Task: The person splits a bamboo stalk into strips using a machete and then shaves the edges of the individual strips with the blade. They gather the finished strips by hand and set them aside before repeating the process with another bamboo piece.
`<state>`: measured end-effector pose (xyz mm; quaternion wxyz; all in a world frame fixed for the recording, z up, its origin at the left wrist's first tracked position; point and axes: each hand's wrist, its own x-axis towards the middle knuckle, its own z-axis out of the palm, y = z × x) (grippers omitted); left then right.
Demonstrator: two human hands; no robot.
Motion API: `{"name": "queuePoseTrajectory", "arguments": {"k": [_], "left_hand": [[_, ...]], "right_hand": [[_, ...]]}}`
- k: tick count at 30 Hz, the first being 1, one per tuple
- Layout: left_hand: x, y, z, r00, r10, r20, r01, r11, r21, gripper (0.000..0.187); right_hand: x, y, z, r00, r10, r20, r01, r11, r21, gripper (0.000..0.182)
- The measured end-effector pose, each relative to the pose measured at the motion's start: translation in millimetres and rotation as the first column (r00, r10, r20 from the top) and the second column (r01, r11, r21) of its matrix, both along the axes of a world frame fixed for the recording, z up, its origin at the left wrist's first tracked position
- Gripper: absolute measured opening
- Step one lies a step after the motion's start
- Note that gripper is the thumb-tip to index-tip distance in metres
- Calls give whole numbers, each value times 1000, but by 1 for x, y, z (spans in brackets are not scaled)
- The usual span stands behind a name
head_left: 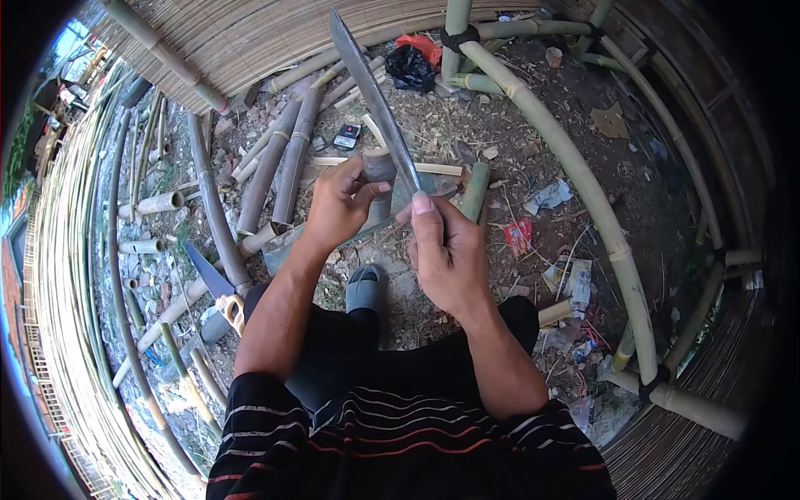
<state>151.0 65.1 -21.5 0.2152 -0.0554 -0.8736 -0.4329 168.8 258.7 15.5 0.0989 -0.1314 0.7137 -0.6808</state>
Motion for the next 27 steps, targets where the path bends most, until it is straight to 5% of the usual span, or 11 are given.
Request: {"name": "queuePoseTrajectory", "arguments": {"k": [8,10,12,16,18,20,22,24,25,27], "left_hand": [[-2,3,-5,1000,3,10,-3,1000,-12,22],[0,6,-2,1000,20,14,-20,1000,-5,21],[-1,7,2,996,3,-86,-2,1000,11,20],[-1,-5,-7,994,98,51,-94,993,-77,21],[4,-5,11,994,24,-108,-9,990,142,29],[23,-11,52,884,374,-280,-312,918,243,32],[18,-59,76,872,350,-343,-375,927,-10,63],[-27,-84,113,754,-58,-655,-384,770,-510,58],[-54,-91,133,724,-251,-642,-354,665,-658,49],[-81,-97,150,769,-296,-567,-254,673,-695,40]], "right_hand": [[3,1,6,994,-46,-97,56,993,99,38],[5,2,12,958,-103,-269,152,974,166,38],[4,2,14,957,-90,-277,145,972,183,39],[-7,7,38,992,44,-121,0,939,343,40],[-9,2,35,987,10,-161,22,980,196,41],[-12,-1,13,975,69,-213,-22,976,216,45],[-16,2,24,970,92,-226,-23,956,293,49],[-20,3,51,976,184,-120,-112,887,448,49],[-24,5,58,978,195,-75,-145,892,427,45],[-22,13,83,956,238,-172,-167,922,349,43]]}}
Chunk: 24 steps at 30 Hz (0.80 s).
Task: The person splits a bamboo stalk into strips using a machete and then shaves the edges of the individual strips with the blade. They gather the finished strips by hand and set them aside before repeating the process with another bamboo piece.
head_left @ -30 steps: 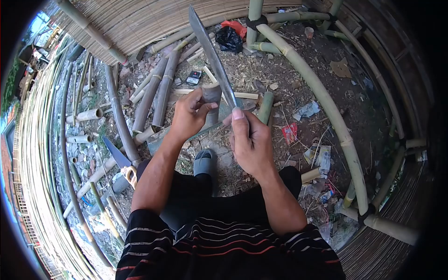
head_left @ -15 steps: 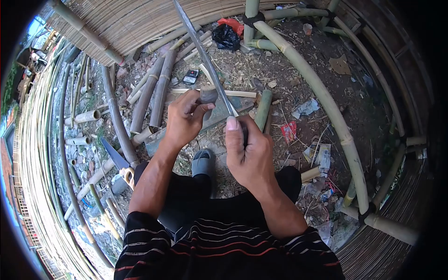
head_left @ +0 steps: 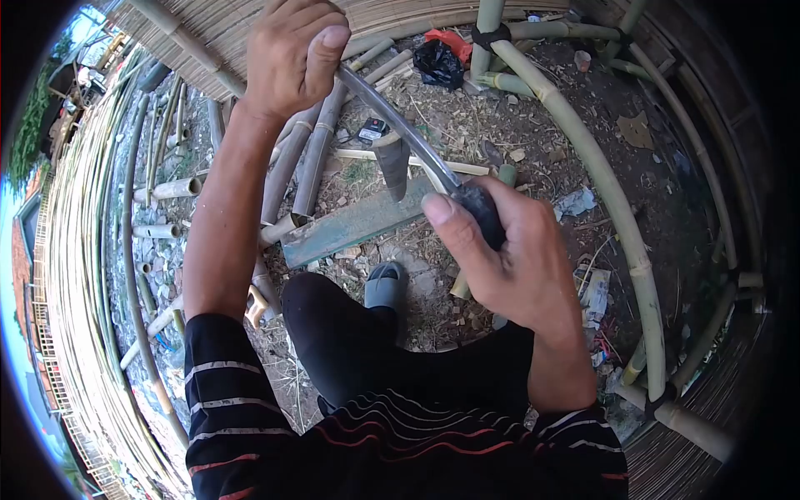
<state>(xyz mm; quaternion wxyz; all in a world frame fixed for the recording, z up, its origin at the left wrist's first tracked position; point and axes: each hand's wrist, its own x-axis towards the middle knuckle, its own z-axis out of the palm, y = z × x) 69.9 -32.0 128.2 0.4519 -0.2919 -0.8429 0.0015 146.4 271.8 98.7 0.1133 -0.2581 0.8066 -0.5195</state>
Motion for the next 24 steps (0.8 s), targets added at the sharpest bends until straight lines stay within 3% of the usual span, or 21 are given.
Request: {"name": "queuePoseTrajectory", "arguments": {"k": [1,2,3,4,5,6,7,8,9,10,13,14,15,17,19,21,22,23,24], "left_hand": [[-7,0,2,999,8,51,-9,999,34,37],[-13,-2,-26,999,18,48,-22,997,77,35],[-12,-4,-77,998,29,62,-37,991,131,32],[-3,-9,-151,996,71,62,-82,978,193,31],[-1,-18,-201,994,102,37,-108,966,235,29],[0,-31,-210,993,103,56,-112,973,200,29],[1,-33,-202,990,119,79,-131,977,166,29],[17,-52,-202,990,119,81,-130,980,148,29],[1,-56,-177,992,124,-9,-121,980,158,28],[3,-79,-183,988,144,58,-150,978,142,28],[-26,-100,-286,977,197,-85,-187,975,118,24],[-40,-92,-266,987,160,-6,-160,987,34,23],[-39,-85,-255,985,149,88,-155,986,64,25],[-27,-103,-251,980,156,124,-161,987,32,26],[-9,-88,-212,964,192,185,-209,975,78,27],[-7,-104,-257,899,251,360,-317,939,136,30],[-31,-103,-310,981,83,-176,-67,993,96,20],[-24,-100,-296,986,103,132,-113,991,74,11],[-50,-87,-284,998,27,49,-29,999,41,15]], "right_hand": [[-4,4,3,997,33,-76,-41,994,-105,41],[-13,8,-6,988,60,-140,-58,998,20,38],[-32,-2,-49,999,39,-12,-34,959,280,36],[-43,-17,-112,996,9,-90,23,940,341,30],[-46,-25,-154,998,60,-24,-41,880,473,27],[-47,-28,-164,988,100,-119,-37,895,444,25],[-52,-35,-144,988,104,-117,-46,906,421,25],[-37,-36,-140,995,101,19,-101,928,359,25],[-56,-34,-93,992,110,61,-124,941,314,24],[-58,-29,-95,988,154,-20,-142,946,291,23],[-69,-61,-204,995,99,15,-97,909,406,23],[-76,-72,-211,997,72,-10,-62,914,402,27],[-75,-70,-207,998,70,2,-66,919,389,27],[-90,-66,-184,989,98,108,-128,941,314,30],[-75,-52,-157,991,131,-9,-125,961,248,30],[-75,-45,-179,991,133,23,-134,954,268,30],[-60,-55,-210,989,141,49,-149,952,266,30],[-54,-72,-255,994,108,15,-107,953,284,31],[-79,-74,-275,993,88,-77,-59,944,326,32]]}}
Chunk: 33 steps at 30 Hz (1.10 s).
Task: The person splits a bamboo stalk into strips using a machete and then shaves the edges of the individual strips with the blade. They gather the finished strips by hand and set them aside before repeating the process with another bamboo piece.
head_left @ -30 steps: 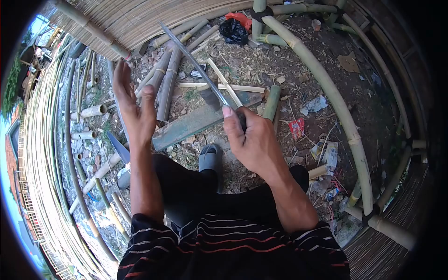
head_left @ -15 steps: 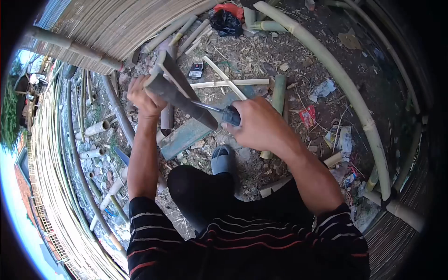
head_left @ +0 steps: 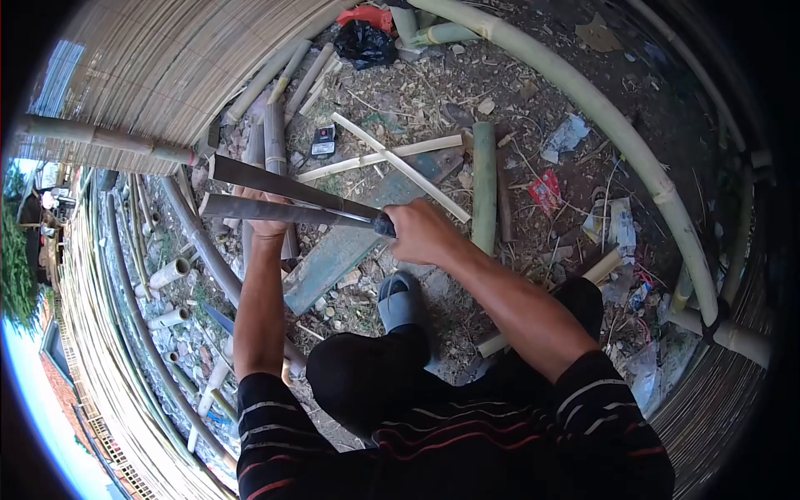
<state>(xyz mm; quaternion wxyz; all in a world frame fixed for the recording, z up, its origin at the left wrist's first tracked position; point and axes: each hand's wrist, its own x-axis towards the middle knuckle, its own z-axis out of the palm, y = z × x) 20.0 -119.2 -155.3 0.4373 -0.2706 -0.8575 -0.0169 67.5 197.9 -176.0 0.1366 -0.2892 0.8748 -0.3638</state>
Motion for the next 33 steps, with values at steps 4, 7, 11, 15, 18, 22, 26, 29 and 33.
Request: {"name": "queuePoseTrajectory", "arguments": {"k": [4,7,11,15,18,22,26,29,33], "left_hand": [[21,-6,-2,997,3,-79,-3,1000,2,23],[33,24,12,983,108,146,-104,994,-33,26],[25,58,58,926,16,378,44,988,-151,38],[10,47,45,917,4,399,95,968,-230,27],[11,45,2,771,271,577,-90,942,-324,34],[48,55,-35,752,432,498,-494,870,-10,80],[124,-9,-151,281,-174,944,-456,841,290,95],[144,18,-175,335,-325,885,-497,736,459,79],[146,37,-168,-211,-231,950,-645,763,43,67]], "right_hand": [[-24,6,31,935,122,333,-171,978,122,40],[-24,22,39,985,31,168,-56,988,145,38],[-44,49,16,993,-82,86,70,988,136,32],[-42,41,24,979,-107,-172,151,951,269,28],[-52,35,9,987,-95,-129,128,951,280,26],[-47,55,-21,985,-166,42,158,976,150,24],[-31,97,-5,927,-338,160,335,941,51,29],[-9,137,-7,843,-472,258,475,878,54,30],[29,177,-37,670,-625,401,671,741,33,31]]}}
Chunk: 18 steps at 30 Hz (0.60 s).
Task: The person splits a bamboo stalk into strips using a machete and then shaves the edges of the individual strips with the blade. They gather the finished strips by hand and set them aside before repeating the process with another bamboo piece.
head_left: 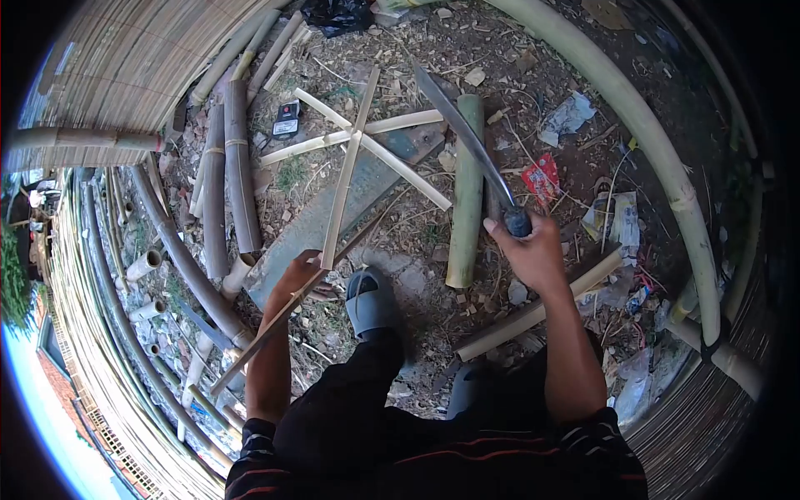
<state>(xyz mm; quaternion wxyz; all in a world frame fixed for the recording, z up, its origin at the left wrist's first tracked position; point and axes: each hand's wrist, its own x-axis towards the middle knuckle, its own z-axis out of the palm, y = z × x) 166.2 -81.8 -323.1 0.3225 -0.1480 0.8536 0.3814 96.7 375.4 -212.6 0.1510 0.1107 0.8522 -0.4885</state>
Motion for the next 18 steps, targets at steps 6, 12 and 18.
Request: {"name": "queuePoseTrajectory", "arguments": {"k": [6,12,18], "left_hand": [[56,12,-26,759,564,324,-508,202,838,55],[17,57,-31,631,704,327,-386,-81,919,56],[-71,79,-18,618,741,-261,-473,616,629,43]], "right_hand": [[35,15,-19,955,-273,114,281,957,-64,26],[40,14,-24,966,-224,128,228,973,-23,27],[36,2,-19,981,-167,97,165,986,28,28]]}}
